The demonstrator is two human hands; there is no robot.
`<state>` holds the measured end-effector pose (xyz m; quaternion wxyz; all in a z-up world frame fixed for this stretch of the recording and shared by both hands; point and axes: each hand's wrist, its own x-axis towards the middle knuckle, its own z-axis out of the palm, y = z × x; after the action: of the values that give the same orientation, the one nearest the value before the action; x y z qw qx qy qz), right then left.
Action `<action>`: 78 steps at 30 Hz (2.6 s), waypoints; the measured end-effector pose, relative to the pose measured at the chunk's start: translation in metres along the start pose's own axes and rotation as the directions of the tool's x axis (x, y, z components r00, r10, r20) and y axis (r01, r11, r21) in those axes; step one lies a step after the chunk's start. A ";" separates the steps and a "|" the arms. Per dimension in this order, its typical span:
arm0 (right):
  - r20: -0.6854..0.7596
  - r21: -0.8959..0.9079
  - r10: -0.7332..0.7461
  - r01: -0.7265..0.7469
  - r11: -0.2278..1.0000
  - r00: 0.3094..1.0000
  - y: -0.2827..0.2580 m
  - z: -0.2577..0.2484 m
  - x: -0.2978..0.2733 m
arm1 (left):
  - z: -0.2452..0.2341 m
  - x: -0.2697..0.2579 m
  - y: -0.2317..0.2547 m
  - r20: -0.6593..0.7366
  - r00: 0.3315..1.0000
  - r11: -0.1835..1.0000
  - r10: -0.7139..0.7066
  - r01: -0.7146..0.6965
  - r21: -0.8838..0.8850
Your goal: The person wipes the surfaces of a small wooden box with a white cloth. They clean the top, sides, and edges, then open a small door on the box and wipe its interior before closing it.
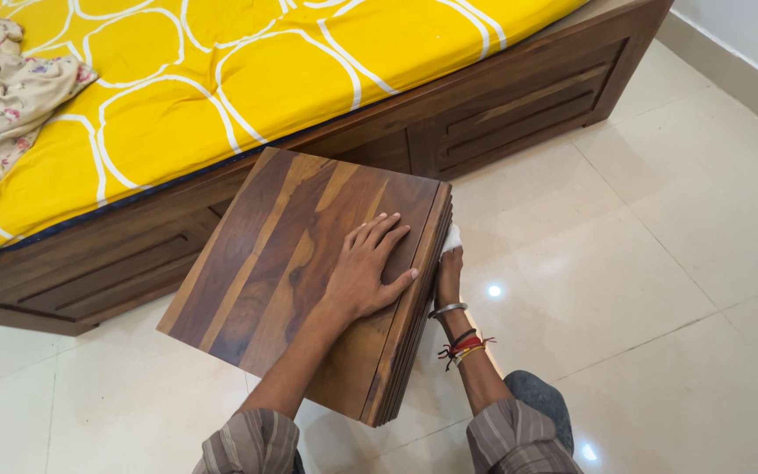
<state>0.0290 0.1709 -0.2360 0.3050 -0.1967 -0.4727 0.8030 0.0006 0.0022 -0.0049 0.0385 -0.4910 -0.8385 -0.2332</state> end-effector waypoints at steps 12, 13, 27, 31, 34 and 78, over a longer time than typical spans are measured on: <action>0.207 -0.331 -0.338 0.391 0.859 0.918 -0.087 0.035 -0.002 | 0.001 0.001 0.000 0.015 1.000 1.000 -0.023 0.022 0.010; 0.204 -0.350 -0.379 0.429 0.833 0.903 -0.076 0.033 0.001 | 0.002 0.001 0.001 0.014 1.000 1.000 -0.012 0.012 0.004; 0.170 -0.308 -0.264 0.306 0.901 0.949 -0.081 0.032 0.019 | 0.002 0.000 0.000 -0.009 1.000 1.000 0.005 -0.005 0.019; 0.314 -0.524 -0.417 0.522 0.673 0.853 -0.121 0.050 0.013 | 0.002 0.003 -0.002 -0.006 1.000 1.000 0.011 -0.011 0.009; 0.217 -0.529 -0.431 0.476 0.702 0.876 -0.102 0.047 0.023 | 0.002 -0.001 -0.001 -0.001 1.000 1.000 -0.001 0.001 0.006; 0.138 -0.353 -0.216 0.252 0.901 0.967 -0.065 0.024 -0.107 | 0.005 -0.002 -0.001 -0.031 0.999 1.000 0.016 -0.016 0.007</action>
<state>0.1128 0.1072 -0.1649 0.3341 -0.1538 -0.6488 0.6662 0.0013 0.0026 -0.0105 0.0551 -0.4939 -0.8346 -0.2377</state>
